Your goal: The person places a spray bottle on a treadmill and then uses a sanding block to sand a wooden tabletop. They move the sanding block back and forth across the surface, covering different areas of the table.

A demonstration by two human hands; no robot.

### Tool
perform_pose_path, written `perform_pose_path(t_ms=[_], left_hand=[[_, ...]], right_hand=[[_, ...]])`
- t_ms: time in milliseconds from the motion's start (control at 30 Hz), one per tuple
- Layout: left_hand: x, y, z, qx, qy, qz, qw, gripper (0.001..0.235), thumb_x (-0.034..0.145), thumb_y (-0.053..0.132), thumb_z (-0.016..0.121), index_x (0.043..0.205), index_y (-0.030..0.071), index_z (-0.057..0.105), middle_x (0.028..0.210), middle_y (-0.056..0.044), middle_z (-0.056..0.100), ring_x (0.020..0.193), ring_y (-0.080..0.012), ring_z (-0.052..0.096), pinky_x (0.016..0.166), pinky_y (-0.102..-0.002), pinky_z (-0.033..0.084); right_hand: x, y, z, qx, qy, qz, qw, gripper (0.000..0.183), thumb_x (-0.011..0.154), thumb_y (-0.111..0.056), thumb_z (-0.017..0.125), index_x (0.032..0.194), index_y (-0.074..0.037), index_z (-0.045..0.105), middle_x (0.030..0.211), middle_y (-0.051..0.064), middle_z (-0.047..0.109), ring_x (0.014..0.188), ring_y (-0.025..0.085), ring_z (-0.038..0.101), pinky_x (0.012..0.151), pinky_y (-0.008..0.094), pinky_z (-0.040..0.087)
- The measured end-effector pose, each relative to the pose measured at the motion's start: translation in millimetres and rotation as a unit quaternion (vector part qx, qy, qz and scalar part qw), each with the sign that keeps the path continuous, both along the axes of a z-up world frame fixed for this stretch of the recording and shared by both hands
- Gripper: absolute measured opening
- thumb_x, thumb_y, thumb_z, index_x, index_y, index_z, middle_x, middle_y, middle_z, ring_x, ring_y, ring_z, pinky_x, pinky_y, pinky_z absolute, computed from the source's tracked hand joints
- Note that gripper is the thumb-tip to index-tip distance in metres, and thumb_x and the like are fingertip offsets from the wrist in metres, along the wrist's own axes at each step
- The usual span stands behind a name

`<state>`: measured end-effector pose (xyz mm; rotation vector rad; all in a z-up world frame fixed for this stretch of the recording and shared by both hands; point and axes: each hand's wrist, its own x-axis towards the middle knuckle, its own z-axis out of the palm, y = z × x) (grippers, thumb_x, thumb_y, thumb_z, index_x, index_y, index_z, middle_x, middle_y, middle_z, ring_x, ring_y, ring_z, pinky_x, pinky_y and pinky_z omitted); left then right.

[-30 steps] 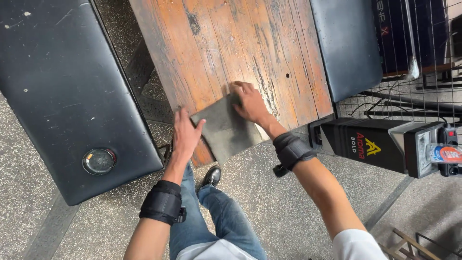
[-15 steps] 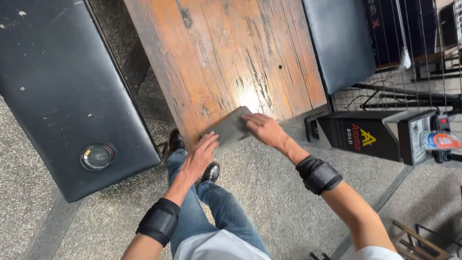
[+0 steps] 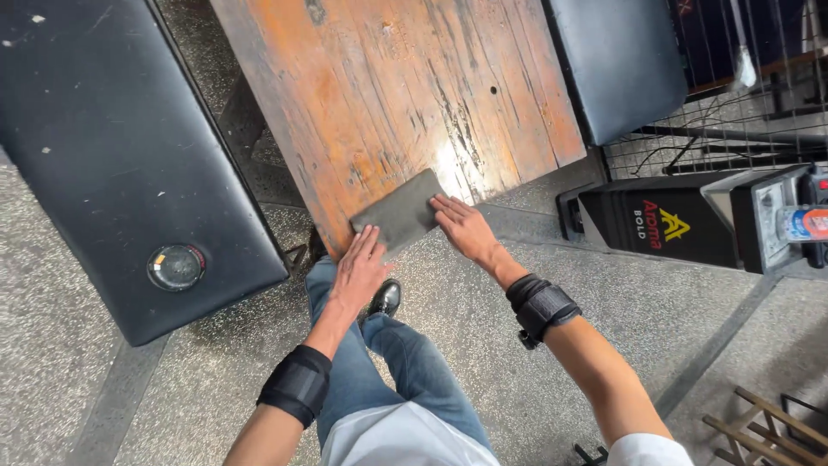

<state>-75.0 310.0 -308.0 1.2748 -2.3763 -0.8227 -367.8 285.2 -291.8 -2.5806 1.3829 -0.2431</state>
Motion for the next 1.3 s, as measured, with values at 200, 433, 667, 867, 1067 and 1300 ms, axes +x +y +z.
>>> perform_pose_path(t_ms=[200, 433, 667, 867, 1067, 1300], left_hand=[[-6.3, -10.9, 3.6, 0.014, 0.021, 0.125, 0.992, 0.046, 0.101, 0.027, 0.067, 0.138, 0.000, 0.060, 0.146, -0.021, 0.056, 0.135, -0.0376, 0.052, 0.116, -0.047, 0.041], [-9.6, -57.4, 5.3, 0.158, -0.043, 0.177, 0.971, 0.072, 0.081, 0.027, 0.084, 0.140, -0.001, 0.055, 0.134, -0.019, 0.060, 0.124, -0.0396, 0.055, 0.107, -0.047, 0.044], [24.6, -104.6, 72.9, 0.163, 0.059, 0.036, 0.984, 0.039, 0.082, 0.000, 0.072, 0.120, -0.001, 0.063, 0.141, -0.016, 0.059, 0.131, -0.0353, 0.057, 0.112, -0.044, 0.045], [43.0, -144.2, 28.0, -0.101, -0.030, -0.140, 0.984, 0.060, 0.081, -0.007, 0.059, 0.141, 0.000, 0.053, 0.156, -0.016, 0.045, 0.149, -0.0351, 0.038, 0.124, -0.045, 0.031], [54.5, -129.5, -22.5, -0.123, -0.225, -0.233, 0.938, 0.065, 0.094, 0.010, 0.050, 0.157, 0.000, 0.034, 0.167, -0.018, 0.031, 0.155, -0.0312, 0.028, 0.126, -0.041, 0.025], [86.5, -91.4, -11.1, -0.124, -0.270, -0.241, 0.924, 0.071, 0.095, 0.013, 0.049, 0.160, 0.000, 0.024, 0.169, -0.015, 0.023, 0.155, -0.0272, 0.026, 0.125, -0.040, 0.023]], right_hand=[[12.3, -14.9, 30.5, 0.093, 0.107, 0.005, 0.990, 0.039, 0.083, -0.022, 0.068, 0.116, -0.001, 0.063, 0.148, 0.012, 0.053, 0.141, 0.025, 0.047, 0.117, 0.057, 0.030], [60.4, -63.0, 58.0, 0.041, 0.045, 0.029, 0.998, 0.081, 0.067, -0.017, 0.073, 0.143, 0.005, 0.055, 0.153, 0.021, 0.049, 0.141, 0.035, 0.044, 0.111, 0.053, 0.035], [65.7, -87.9, 79.1, 0.177, 0.010, 0.007, 0.984, 0.050, 0.082, -0.011, 0.068, 0.128, 0.004, 0.057, 0.144, 0.021, 0.056, 0.138, 0.037, 0.051, 0.118, 0.045, 0.042], [93.1, -68.1, 47.8, 0.048, -0.026, -0.079, 0.995, 0.045, 0.094, -0.002, 0.053, 0.139, 0.001, 0.046, 0.159, 0.019, 0.047, 0.151, 0.035, 0.042, 0.127, 0.048, 0.033], [140.1, -21.1, 7.5, 0.123, 0.046, -0.148, 0.980, 0.075, 0.092, -0.005, 0.051, 0.162, -0.008, 0.026, 0.169, 0.018, 0.024, 0.157, 0.034, 0.021, 0.126, 0.054, 0.020], [176.8, 12.4, 14.5, 0.185, 0.021, -0.205, 0.961, 0.080, 0.089, -0.002, 0.050, 0.163, -0.008, 0.022, 0.170, 0.018, 0.018, 0.158, 0.034, 0.016, 0.126, 0.057, 0.018]])
